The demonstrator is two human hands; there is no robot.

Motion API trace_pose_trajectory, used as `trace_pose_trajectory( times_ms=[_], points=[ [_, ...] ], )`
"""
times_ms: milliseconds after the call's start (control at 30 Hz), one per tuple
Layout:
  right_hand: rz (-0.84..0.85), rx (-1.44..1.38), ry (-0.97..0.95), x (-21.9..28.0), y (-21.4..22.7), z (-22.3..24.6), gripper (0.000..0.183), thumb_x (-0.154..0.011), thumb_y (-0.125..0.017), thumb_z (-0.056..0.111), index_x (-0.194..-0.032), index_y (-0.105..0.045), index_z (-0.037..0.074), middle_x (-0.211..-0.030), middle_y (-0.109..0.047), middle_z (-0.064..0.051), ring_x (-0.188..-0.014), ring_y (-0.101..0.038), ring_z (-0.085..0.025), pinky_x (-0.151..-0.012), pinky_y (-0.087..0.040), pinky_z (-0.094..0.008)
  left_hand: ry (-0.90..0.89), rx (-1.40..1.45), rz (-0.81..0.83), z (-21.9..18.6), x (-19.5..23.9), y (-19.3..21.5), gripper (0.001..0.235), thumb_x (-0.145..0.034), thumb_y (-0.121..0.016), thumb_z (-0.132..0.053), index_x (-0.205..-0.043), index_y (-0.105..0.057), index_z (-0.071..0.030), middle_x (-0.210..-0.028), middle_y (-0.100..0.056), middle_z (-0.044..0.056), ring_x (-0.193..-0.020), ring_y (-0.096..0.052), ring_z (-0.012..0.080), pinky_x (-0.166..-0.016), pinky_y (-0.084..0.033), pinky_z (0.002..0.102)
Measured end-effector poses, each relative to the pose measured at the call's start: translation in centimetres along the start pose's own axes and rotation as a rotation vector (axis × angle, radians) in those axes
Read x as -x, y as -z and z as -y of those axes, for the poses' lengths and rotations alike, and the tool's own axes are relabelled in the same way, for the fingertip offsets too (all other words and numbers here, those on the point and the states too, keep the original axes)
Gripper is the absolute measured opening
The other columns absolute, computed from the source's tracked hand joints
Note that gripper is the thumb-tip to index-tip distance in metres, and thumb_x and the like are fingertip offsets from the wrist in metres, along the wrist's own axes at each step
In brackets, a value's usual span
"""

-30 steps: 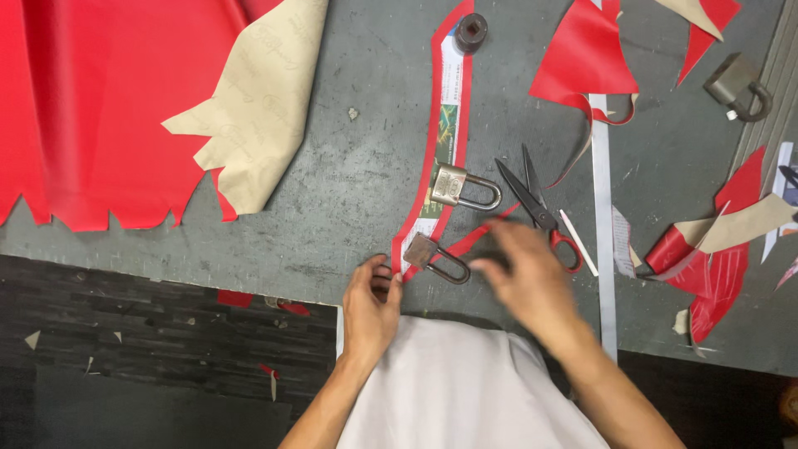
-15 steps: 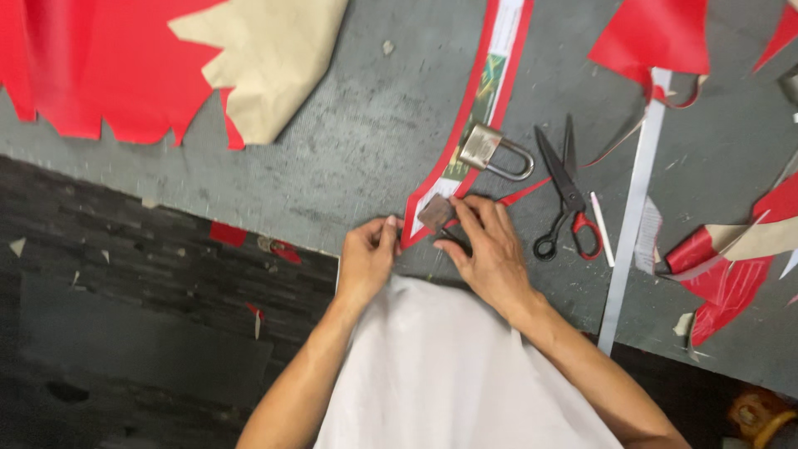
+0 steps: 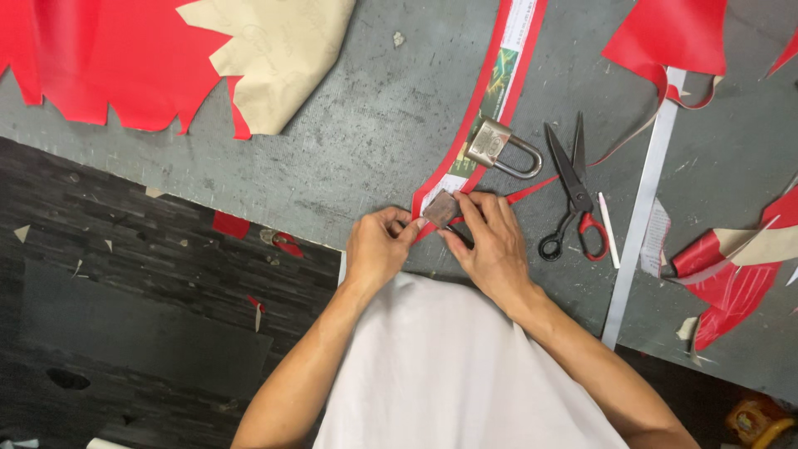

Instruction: The person uses a straightedge and marker to draw a line on a red fabric sheet, then cuts along the marked line with scissors. They repeatedly reposition the straightedge and cut multiple sections, leaving trimmed pieces on the table.

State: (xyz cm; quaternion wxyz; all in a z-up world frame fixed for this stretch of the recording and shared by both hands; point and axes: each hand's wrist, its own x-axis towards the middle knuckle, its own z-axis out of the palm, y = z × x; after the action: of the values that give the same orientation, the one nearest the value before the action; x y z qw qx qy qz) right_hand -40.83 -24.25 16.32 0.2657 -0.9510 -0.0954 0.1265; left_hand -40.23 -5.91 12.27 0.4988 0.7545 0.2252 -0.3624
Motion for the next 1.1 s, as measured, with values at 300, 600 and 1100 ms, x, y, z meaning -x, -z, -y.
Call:
trace_pose_trajectory(
  times_ms=[300, 600, 1100],
  points=[
    [0.001, 0.001, 0.016, -0.4, 0.3, -0.5, 0.059, -0.080, -0.085, 0.015, -0.129, -0.061, -0.006, -0.118, -0.059, -0.016, -0.105, -0.058, -0.034, -0.090, -0.050, -0.043, -0.057, -0.085, -0.087, 0.7, -0.2, -0.9, 0.020, -0.083, -0.079, -0.031, -0.083, -0.077, -0.011, -0.061, -0.070, 0.001, -0.051, -0.066, 0.0169, -0.054, -0.051, 0.035],
    [-0.002, 0.072, 0.073, -2.8, 1.9, -0.8, 0.059, -0.084, -0.083, 0.019, -0.133, -0.061, -0.006, -0.119, -0.059, -0.016, -0.107, -0.058, -0.035, -0.092, -0.049, -0.045, -0.079, -0.095, -0.104, 0.9, -0.3, -1.1, 0.020, -0.083, -0.079, -0.031, -0.080, -0.076, -0.011, -0.060, -0.069, 0.001, -0.052, -0.066, 0.0186, -0.055, -0.051, 0.036],
    [-0.077, 0.266, 0.295, -10.0, 4.3, -7.5, 0.051, -0.100, -0.072, 0.034, -0.140, -0.062, 0.004, -0.153, -0.052, -0.015, -0.144, -0.046, -0.037, -0.119, -0.037, -0.052, -0.080, -0.156, -0.040, 2.5, -1.5, 2.4, 0.020, -0.083, -0.080, -0.028, -0.082, -0.077, -0.009, -0.067, -0.073, 0.004, -0.057, -0.066, 0.0160, -0.058, -0.052, 0.035]
  ],
)
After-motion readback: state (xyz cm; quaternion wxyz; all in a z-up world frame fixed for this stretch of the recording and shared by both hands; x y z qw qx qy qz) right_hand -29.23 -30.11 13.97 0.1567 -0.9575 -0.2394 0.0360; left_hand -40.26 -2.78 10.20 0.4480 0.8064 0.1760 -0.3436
